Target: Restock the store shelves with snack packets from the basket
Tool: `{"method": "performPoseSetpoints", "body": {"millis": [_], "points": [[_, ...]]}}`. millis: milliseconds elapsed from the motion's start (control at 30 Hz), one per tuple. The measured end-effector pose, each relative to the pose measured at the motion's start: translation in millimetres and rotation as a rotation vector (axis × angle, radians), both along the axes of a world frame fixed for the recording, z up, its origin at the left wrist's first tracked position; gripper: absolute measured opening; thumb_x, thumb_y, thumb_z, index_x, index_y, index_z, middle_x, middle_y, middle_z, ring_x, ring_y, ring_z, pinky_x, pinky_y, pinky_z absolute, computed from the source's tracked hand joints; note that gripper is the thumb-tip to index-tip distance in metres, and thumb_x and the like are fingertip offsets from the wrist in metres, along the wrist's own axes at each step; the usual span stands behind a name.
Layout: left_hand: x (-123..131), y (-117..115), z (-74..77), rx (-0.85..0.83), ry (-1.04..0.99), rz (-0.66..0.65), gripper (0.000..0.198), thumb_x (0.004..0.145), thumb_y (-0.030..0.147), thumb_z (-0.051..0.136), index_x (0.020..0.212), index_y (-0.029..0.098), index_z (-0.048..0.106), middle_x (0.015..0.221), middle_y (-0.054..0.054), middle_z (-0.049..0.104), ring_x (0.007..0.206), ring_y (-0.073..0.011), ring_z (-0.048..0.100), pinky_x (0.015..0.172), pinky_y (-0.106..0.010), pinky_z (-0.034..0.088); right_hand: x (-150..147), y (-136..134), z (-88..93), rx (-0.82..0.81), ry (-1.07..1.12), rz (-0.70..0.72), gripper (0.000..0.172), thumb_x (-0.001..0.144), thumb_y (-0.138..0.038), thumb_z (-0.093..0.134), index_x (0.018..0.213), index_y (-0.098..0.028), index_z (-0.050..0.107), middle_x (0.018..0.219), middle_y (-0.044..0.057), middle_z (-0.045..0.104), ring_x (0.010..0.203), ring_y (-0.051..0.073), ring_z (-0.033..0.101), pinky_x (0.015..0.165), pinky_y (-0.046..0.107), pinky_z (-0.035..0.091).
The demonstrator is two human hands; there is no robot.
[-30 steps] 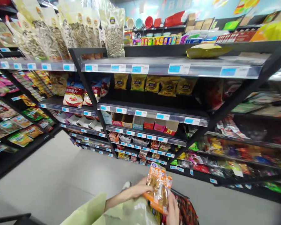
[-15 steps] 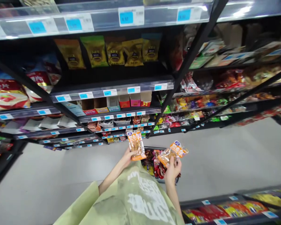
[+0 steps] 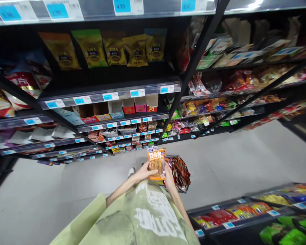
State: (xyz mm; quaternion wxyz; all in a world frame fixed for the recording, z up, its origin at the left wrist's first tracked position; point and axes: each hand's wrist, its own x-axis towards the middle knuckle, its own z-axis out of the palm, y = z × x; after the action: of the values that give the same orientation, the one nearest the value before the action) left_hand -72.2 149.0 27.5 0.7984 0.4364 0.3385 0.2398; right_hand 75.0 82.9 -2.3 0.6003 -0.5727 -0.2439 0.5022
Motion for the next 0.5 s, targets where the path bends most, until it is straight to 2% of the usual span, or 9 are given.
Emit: {"method": "performPoseSetpoints", "body": {"millis": [133, 300, 400, 500], "points": [[-6, -6, -2.9, -0.005, -0.016, 0.036, 0.068, 0.072, 0.042, 0.082, 0.131, 0.017, 0.058, 0.134, -0.014, 0.063, 0.123, -0.0307, 0.059, 0.108, -0.045, 0.044, -1, -3, 0.1, -0.040, -0.071, -0.016, 0.055, 0.075, -0.052, 0.076, 0.119, -0.019, 0.067, 0.123, 0.010, 0.070, 0.111, 0.029, 0.065, 0.099, 0.043, 0.050], [-8, -14, -16.3, -0.010, 0.004, 0.108, 0.065, 0.079, 0.051, 0.074, 0.131, 0.015, 0.058, 0.134, -0.013, 0.063, 0.122, -0.0294, 0.059, 0.107, -0.042, 0.045, 0, -5, -4.0, -0.085, -0.125, -0.118, 0.055, 0.074, -0.053, 0.075, 0.112, -0.015, 0.070, 0.100, 0.010, 0.075, 0.093, 0.027, 0.069, 0.089, 0.042, 0.054], [-11, -12, -21.3, 0.074, 0.068, 0.134, 0.061, 0.078, 0.051, 0.074, 0.125, 0.014, 0.060, 0.127, -0.013, 0.067, 0.116, -0.0291, 0.063, 0.102, -0.042, 0.048, -3, -7, -2.2, -0.056, -0.089, -0.090, 0.053, 0.074, -0.052, 0.076, 0.112, -0.016, 0.068, 0.101, 0.010, 0.075, 0.095, 0.027, 0.070, 0.090, 0.042, 0.054], [-15, -10, -23.4, 0.138, 0.150, 0.198, 0.062, 0.074, 0.053, 0.077, 0.120, 0.014, 0.061, 0.121, -0.013, 0.069, 0.111, -0.0294, 0.065, 0.099, -0.042, 0.050, -8, -9, 1.4, -0.014, -0.036, -0.022, 0.058, 0.070, -0.046, 0.081, 0.118, -0.019, 0.063, 0.106, 0.011, 0.075, 0.098, 0.028, 0.071, 0.090, 0.043, 0.056]]}}
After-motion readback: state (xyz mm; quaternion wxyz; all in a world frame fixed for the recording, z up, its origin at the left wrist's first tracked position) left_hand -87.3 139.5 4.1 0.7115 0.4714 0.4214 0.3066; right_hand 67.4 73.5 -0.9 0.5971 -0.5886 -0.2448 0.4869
